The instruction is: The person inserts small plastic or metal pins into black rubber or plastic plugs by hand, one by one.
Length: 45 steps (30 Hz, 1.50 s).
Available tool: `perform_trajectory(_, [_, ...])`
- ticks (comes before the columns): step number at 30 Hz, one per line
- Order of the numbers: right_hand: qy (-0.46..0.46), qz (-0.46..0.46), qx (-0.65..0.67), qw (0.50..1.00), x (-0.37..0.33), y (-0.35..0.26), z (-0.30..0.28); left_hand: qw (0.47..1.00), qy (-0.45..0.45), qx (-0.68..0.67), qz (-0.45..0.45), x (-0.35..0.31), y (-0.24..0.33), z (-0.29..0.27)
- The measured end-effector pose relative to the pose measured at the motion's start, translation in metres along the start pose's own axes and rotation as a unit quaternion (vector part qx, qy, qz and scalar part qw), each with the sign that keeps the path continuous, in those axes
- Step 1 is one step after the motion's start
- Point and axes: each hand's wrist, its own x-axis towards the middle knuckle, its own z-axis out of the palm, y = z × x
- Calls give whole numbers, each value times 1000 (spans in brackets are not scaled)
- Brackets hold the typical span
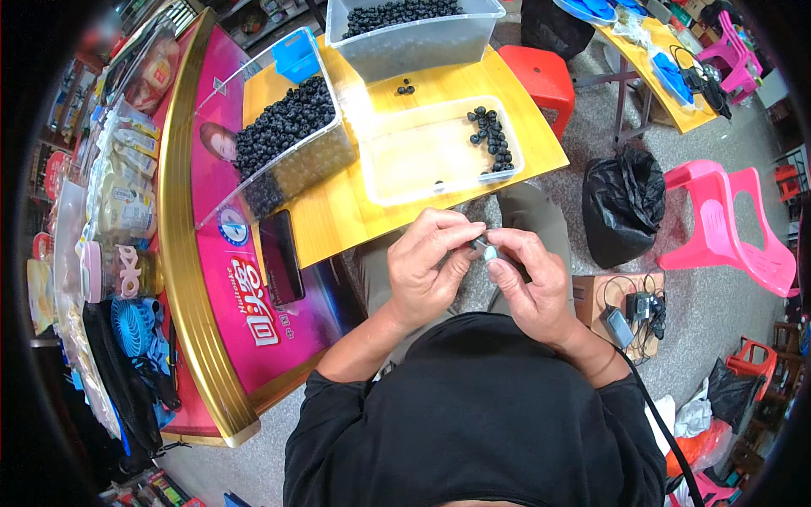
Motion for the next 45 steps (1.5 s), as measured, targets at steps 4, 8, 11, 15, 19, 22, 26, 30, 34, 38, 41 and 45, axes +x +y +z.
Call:
perform_trajectory(4, [-4, -10, -18, 1000, 2, -3, -1, 999, -2, 28, 24, 2, 3, -1])
perform_trajectory(8, [-3, -9, -17, 1000, 0, -3, -1, 999, -1, 41, 35, 1, 2, -1])
perform_trajectory(11, [-3, -4, -4, 1000, -1, -2, -1, 998, -3, 51, 41, 0, 2, -2])
perform_trajectory(15, [-12, 14, 17, 1000, -1, -4, -2, 998, 4, 53, 46, -1, 2, -1])
perform_trajectory(19, [-6, 1, 7, 1000, -2, -4, -2, 999, 8, 29, 38, -1, 2, 0])
perform_trajectory(22, [4, 14, 39, 999, -6, 2, -1, 1000, 15, 1, 20, -5, 0, 1])
perform_trajectory(26, [2, 86, 118, 989, -9, 5, -2, 999, 23, -29, -14, -7, 4, 2])
perform_trajectory(30, [18, 201, 259, 945, -3, -1, -3, 999, 25, -41, -19, -7, 1, 4])
perform_trajectory(34, [7, 202, 222, 954, 7, -5, 7, 1000, 14, -8, 0, -7, 3, 6])
perform_trajectory(38, [-11, 261, 369, 892, 8, 4, 8, 1000, 8, -3, -14, -5, 7, -3])
perform_trajectory(41, [-1, 298, 424, 855, 8, 16, 7, 994, 17, 104, 36, 10, 13, -33])
perform_trajectory(45, [48, 342, 429, 835, -5, 43, -10, 931, 160, 319, 76, 67, 9, -111])
